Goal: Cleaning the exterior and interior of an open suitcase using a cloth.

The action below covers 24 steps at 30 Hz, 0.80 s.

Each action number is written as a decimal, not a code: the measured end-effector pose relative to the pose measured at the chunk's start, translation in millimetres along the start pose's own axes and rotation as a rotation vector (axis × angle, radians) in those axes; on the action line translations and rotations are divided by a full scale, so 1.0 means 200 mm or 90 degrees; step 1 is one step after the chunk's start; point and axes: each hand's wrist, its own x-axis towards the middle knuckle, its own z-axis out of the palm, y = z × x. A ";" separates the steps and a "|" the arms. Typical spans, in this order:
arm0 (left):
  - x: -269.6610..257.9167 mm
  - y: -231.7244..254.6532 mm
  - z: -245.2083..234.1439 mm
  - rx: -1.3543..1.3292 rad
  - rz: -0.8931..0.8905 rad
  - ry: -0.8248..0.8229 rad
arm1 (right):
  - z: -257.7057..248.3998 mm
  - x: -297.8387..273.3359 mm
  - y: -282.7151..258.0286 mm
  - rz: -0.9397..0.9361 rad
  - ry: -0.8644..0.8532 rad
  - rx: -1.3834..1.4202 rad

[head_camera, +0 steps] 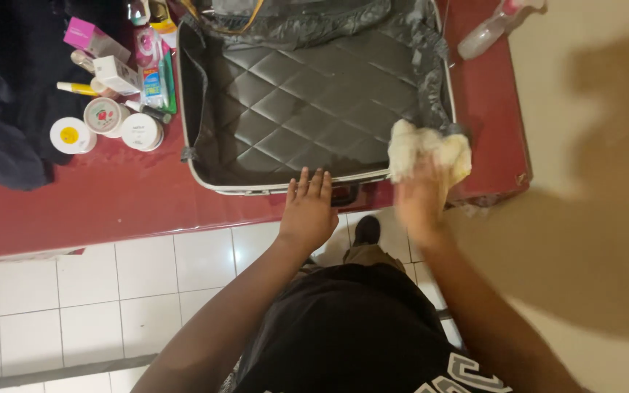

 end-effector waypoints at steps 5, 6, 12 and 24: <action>0.07 0.10 -0.04 -0.008 -0.020 -0.060 | 0.09 -0.03 -0.04 -0.100 -0.164 0.069; 0.07 0.11 -0.05 -0.008 -0.036 -0.092 | 0.09 -0.02 0.08 -0.105 -0.237 0.008; 0.09 0.18 -0.06 0.002 -0.052 -0.029 | 0.00 0.03 0.19 0.012 -0.010 0.031; 0.23 0.32 -0.03 -0.001 -0.069 -0.112 | -0.11 0.08 0.23 -0.038 -0.046 0.002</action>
